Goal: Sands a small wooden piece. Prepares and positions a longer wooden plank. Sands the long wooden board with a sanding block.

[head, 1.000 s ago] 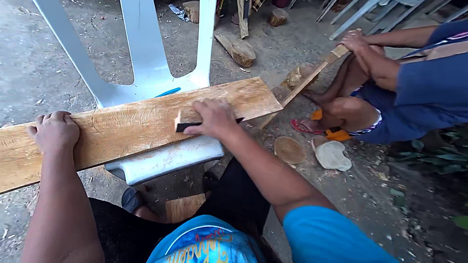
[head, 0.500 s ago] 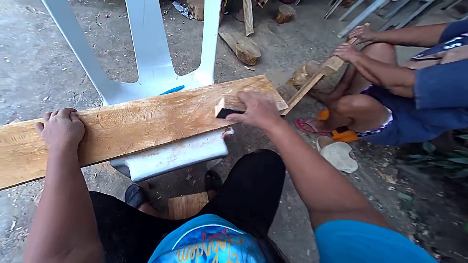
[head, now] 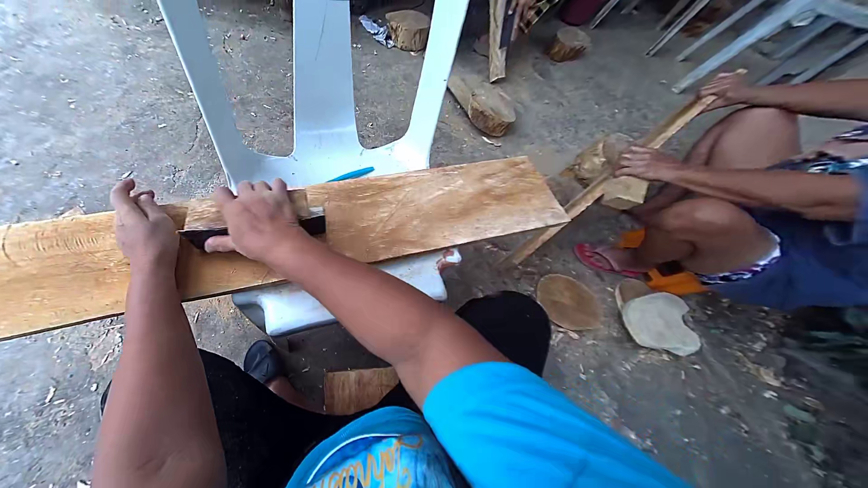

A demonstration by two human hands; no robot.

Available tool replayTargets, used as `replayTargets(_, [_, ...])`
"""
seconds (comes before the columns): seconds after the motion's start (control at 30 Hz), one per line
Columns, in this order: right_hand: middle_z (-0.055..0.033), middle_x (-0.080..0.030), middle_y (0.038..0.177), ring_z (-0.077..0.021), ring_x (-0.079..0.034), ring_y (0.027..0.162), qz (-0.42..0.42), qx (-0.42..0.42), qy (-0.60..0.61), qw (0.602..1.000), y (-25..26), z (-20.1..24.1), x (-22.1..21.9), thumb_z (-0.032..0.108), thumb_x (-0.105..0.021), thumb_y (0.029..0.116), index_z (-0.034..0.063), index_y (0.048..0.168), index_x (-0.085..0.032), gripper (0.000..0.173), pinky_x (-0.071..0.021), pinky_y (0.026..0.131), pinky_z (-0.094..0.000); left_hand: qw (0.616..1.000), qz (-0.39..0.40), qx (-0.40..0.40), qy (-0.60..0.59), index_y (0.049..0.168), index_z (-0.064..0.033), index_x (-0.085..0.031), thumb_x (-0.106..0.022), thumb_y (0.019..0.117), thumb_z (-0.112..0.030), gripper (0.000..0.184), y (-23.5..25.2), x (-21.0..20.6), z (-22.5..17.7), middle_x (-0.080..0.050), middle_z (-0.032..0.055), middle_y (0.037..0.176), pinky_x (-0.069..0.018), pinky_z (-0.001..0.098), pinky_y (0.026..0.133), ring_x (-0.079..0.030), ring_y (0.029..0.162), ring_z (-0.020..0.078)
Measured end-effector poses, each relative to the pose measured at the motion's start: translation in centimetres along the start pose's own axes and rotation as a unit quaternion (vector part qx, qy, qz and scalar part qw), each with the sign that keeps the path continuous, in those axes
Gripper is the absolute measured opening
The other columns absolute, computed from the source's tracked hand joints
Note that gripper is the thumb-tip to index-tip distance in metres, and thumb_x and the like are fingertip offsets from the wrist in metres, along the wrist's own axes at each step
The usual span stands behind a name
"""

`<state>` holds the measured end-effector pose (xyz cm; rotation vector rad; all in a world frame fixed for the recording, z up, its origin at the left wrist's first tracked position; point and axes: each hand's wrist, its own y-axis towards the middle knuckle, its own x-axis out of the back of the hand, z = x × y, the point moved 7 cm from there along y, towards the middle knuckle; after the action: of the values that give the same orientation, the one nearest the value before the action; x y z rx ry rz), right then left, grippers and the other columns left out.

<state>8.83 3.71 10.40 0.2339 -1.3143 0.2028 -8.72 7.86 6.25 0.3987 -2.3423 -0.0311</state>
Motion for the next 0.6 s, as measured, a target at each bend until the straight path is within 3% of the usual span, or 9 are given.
replayTargets(0.07, [-0.0121,-0.067,0.13,-0.0307,-0.061,0.122,0.044,0.013,0.017,0.999,0.7,0.7,0.3,0.067,-0.069,0.0871,0.0234,0.147,-0.056,0.075,-0.042,0.104,-0.0555,0.998,-0.027,0.001,-0.059,0.156,-0.0024,-0.03,-0.028,0.1097,-0.023,0.051,-0.1,0.6,0.5,-0.057,0.0231,0.142,-0.0418,0.0488,0.111,-0.057,0.131,0.0319])
replayTargets(0.17, [-0.0139,-0.067,0.128,-0.0333,-0.061,0.123,0.031,0.0,0.028,0.999,-1.7,-3.9,1.9,0.06,-0.073,0.0879,0.0206,0.146,-0.058,0.072,-0.0423,0.104,-0.0576,0.995,-0.037,0.009,-0.092,0.157,-0.0014,-0.027,-0.028,0.1102,-0.024,0.052,-0.3,0.9,1.2,-0.056,0.0226,0.142,-0.0418,0.0441,0.11,-0.058,0.127,0.0283])
replayTargets(0.27, [-0.0203,-0.068,0.124,-0.0405,-0.063,0.119,-0.014,-0.093,-0.005,0.996,-6.4,-14.5,4.4,0.06,-0.073,0.0883,0.0122,0.14,-0.062,0.072,-0.0442,0.1,-0.0636,0.992,-0.047,0.019,-0.118,0.156,-0.0023,-0.031,-0.029,0.1099,-0.026,0.051,-0.4,0.8,1.9,-0.057,0.0214,0.139,-0.0437,0.0428,0.106,-0.059,0.121,0.0245])
replayTargets(0.37, [-0.0251,-0.064,0.133,-0.0467,-0.059,0.126,-0.037,-0.258,-0.039,0.965,-12.2,-28.0,7.0,0.066,-0.069,0.0883,0.0099,0.143,-0.057,0.079,-0.0374,0.105,-0.0734,0.991,-0.049,0.036,-0.123,0.157,-0.0037,-0.028,-0.029,0.1096,-0.024,0.051,-0.8,0.9,1.1,-0.057,0.0201,0.138,-0.0434,0.0402,0.105,-0.059,0.119,0.0216])
replayTargets(0.43, [-0.0282,-0.061,0.138,-0.0505,-0.056,0.129,-0.044,-0.357,-0.031,0.933,-15.8,-35.2,8.5,0.068,-0.069,0.0881,0.0095,0.147,-0.052,0.084,-0.0342,0.106,-0.0774,0.992,-0.041,0.041,-0.108,0.158,-0.0028,-0.026,-0.028,0.1094,-0.021,0.052,-1.0,0.8,0.4,-0.057,0.0224,0.14,-0.0421,0.0439,0.108,-0.058,0.123,0.0264])
replayTargets(0.47, [-0.0284,-0.06,0.138,-0.0506,-0.056,0.129,-0.041,-0.391,-0.024,0.919,-17.0,-37.4,9.0,0.067,-0.069,0.0881,0.0109,0.149,-0.05,0.085,-0.0371,0.105,-0.0762,0.994,-0.038,0.043,-0.096,0.157,-0.0022,-0.026,-0.028,0.1094,-0.02,0.051,-1.1,0.7,0.1,-0.057,0.0234,0.14,-0.0413,0.0466,0.109,-0.058,0.125,0.0293])
replayTargets(0.53, [-0.0287,-0.062,0.135,-0.0505,-0.058,0.127,-0.035,-0.406,-0.019,0.913,-17.5,-39.2,9.2,0.067,-0.07,0.0878,0.0111,0.149,-0.05,0.085,-0.0411,0.102,-0.0742,0.996,-0.03,0.041,-0.068,0.157,-0.0017,-0.026,-0.028,0.11,-0.02,0.051,-1.1,0.5,-0.3,-0.057,0.0248,0.139,-0.04,0.0516,0.11,-0.057,0.128,0.0344])
replayTargets(0.6, [-0.0265,-0.063,0.134,-0.0475,-0.059,0.126,-0.037,-0.372,-0.027,0.927,-16.3,-37.6,8.5,0.068,-0.07,0.087,0.0087,0.145,-0.053,0.085,-0.0389,0.106,-0.0725,0.998,-0.02,0.035,-0.048,0.157,-0.0019,-0.026,-0.027,0.1105,-0.022,0.051,-0.8,0.4,-0.2,-0.058,0.0254,0.139,-0.0394,0.0556,0.11,-0.056,0.129,0.0378])
